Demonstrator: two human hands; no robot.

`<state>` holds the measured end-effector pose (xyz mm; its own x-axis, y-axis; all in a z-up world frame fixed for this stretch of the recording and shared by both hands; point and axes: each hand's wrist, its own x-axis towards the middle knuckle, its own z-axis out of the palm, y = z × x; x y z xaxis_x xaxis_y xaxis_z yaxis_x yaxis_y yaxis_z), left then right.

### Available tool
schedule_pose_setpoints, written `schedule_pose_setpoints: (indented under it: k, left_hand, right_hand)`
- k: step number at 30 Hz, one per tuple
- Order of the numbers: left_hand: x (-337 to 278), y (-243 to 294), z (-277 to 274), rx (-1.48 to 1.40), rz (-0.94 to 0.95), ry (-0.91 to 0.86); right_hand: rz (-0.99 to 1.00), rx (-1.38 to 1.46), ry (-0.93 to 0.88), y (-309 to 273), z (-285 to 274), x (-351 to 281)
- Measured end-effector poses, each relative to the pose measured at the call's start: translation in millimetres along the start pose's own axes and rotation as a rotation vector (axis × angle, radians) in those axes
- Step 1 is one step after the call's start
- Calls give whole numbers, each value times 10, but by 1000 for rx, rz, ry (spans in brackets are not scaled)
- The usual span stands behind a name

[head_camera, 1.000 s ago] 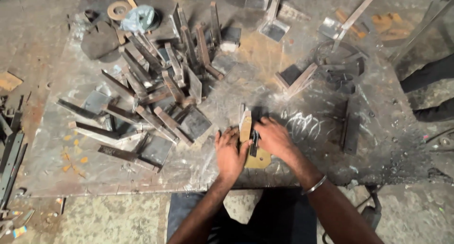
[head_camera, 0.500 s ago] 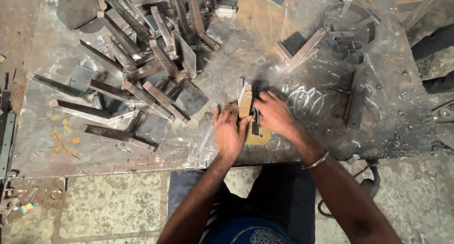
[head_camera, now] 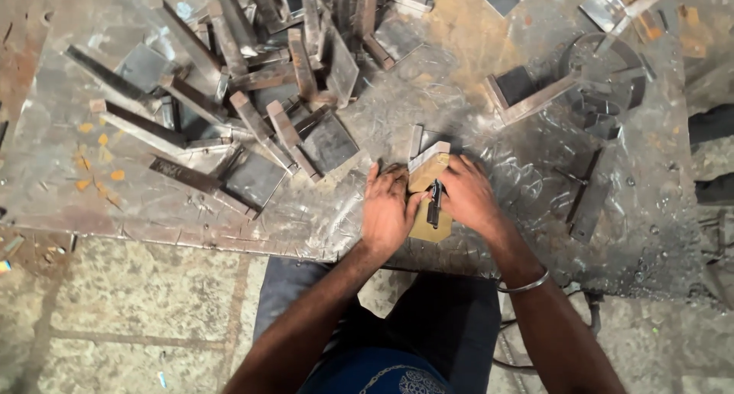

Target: The person sits at a metal workbench and marks layout lines on flat metal pieces using a marker and a yellow template block. They align each metal piece against the template, trace along its edge with the marker, and set the marked piece aside before taking the next piece.

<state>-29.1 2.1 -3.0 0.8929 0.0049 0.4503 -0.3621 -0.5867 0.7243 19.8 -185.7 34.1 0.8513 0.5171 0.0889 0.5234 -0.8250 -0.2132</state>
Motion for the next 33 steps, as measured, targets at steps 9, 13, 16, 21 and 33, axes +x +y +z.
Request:
schedule_pose_setpoints:
  k: [9,13,16,21,33]
  left_hand:
    - [-13,0,-70,93,-7,-40]
    - [-46,32,-23,57,-20,-30]
    - [-40,53,-49,-28,-51,-5]
    - [-1,69,-94,2,-20,-29]
    - [396,449,-831,-242,-132,-114]
  right_hand:
    - [4,-54,24,48,118,-16]
    - [20,-56,19,-36,35,-15]
    - [23,-37,15,-72,19,8]
    - [32,-64,23,-88,-22,14]
    - [81,-58,-39,-3,67,-8]
